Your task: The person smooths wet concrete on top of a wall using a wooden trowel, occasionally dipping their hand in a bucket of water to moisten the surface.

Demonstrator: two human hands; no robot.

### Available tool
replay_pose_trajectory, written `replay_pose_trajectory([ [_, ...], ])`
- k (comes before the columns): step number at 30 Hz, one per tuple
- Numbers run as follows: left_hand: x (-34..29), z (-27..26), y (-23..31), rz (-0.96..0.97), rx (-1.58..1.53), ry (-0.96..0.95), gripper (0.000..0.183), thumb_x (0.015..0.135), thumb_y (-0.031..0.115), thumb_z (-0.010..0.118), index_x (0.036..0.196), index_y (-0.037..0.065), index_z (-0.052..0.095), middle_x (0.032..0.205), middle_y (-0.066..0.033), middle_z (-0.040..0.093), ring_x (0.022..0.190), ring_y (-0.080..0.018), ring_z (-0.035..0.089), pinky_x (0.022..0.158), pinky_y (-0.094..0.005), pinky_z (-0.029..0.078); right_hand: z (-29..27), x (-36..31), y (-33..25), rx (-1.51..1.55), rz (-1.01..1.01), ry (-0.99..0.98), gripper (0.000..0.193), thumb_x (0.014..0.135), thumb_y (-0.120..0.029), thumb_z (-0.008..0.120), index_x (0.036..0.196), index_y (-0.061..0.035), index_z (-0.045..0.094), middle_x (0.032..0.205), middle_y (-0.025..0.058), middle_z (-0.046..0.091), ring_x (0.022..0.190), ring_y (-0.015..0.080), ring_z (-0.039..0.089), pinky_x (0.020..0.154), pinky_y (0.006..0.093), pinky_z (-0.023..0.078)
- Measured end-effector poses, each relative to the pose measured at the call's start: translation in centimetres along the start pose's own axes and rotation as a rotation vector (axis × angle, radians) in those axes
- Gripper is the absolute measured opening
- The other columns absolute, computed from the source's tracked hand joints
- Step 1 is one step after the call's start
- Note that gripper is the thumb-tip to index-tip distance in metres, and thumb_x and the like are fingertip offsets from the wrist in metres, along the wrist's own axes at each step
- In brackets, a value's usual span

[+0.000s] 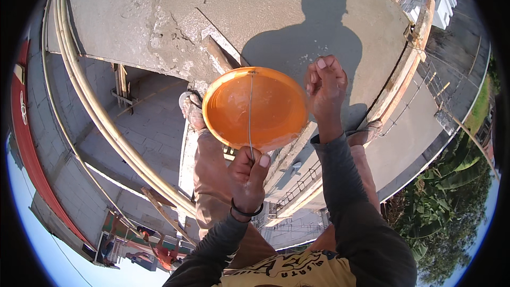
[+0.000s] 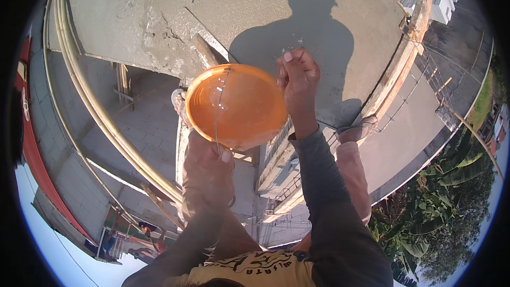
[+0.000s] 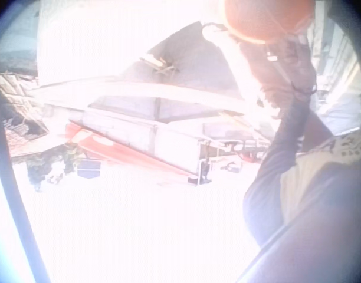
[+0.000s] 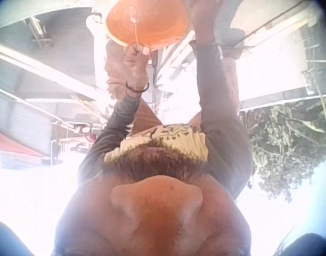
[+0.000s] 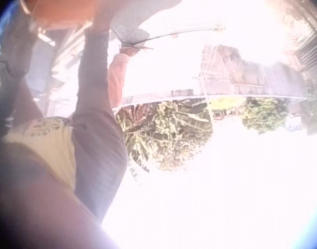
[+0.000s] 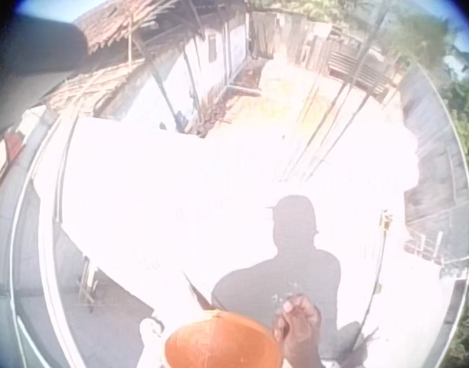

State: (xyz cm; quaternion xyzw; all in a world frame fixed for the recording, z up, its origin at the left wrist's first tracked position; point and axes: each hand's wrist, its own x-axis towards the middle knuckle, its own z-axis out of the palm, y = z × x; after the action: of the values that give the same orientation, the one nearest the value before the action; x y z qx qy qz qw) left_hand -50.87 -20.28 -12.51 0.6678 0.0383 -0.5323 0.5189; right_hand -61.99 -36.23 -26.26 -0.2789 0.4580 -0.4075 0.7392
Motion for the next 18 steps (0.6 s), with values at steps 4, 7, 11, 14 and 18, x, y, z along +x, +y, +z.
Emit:
replay_pose_trajectory([
  [4,0.5,-2.1,2.2,0.049,0.195,0.029,0.020,0.095,0.006,0.062,0.082,0.008,0.047,0.067,0.0070,0.042,0.060,-0.0006,0.032,0.054,-0.0190,0.027,8.5,-3.9,5.6,-0.645,0.304,-0.547,0.011,0.094,-0.011,0.060,0.088,-0.0034,0.057,0.073,0.0037,0.059,0.060,0.0139,0.058,0.058,0.0281,0.049],
  [7,1.2,-3.3,2.4,0.104,0.120,0.040,0.018,0.095,0.009,0.062,0.085,0.006,0.047,0.068,0.0060,0.042,0.059,-0.0016,0.033,0.054,-0.0188,0.027,9.9,-4.7,11.4,-1.149,-0.152,-0.541,0.012,0.089,-0.014,0.060,0.088,-0.0025,0.057,0.086,0.0130,0.063,0.074,0.0305,0.063,0.068,0.0368,0.052],
  [11,1.1,-3.2,2.7,0.126,0.146,0.041,0.020,0.097,0.024,0.058,0.092,0.005,0.053,0.078,0.0042,0.046,0.070,-0.0031,0.041,0.063,-0.0206,0.034,8.1,-2.6,19.2,-1.251,-0.278,-0.425,0.018,0.091,-0.019,0.058,0.082,-0.0032,0.058,0.078,0.0127,0.061,0.066,0.0288,0.063,0.061,0.0384,0.053],
  [14,2.6,-2.5,2.4,0.256,-0.051,0.159,0.020,0.093,0.016,0.064,0.086,0.005,0.048,0.066,0.0049,0.041,0.057,-0.0030,0.033,0.051,-0.0191,0.025,7.9,2.3,14.3,-0.239,0.969,-0.342,0.026,0.095,-0.020,0.054,0.075,-0.0049,0.059,0.068,0.0101,0.060,0.050,0.0221,0.058,0.047,0.0349,0.050],
  [18,4.2,-1.9,2.3,0.263,-0.182,0.179,0.028,0.094,0.023,0.065,0.080,0.007,0.047,0.059,0.0048,0.038,0.050,-0.0043,0.031,0.048,-0.0196,0.026,4.2,4.5,-1.5,0.679,0.535,-0.727,0.035,0.097,-0.021,0.051,0.072,0.0028,0.057,0.062,0.0183,0.058,0.038,0.0205,0.053,0.033,0.0288,0.046],
])
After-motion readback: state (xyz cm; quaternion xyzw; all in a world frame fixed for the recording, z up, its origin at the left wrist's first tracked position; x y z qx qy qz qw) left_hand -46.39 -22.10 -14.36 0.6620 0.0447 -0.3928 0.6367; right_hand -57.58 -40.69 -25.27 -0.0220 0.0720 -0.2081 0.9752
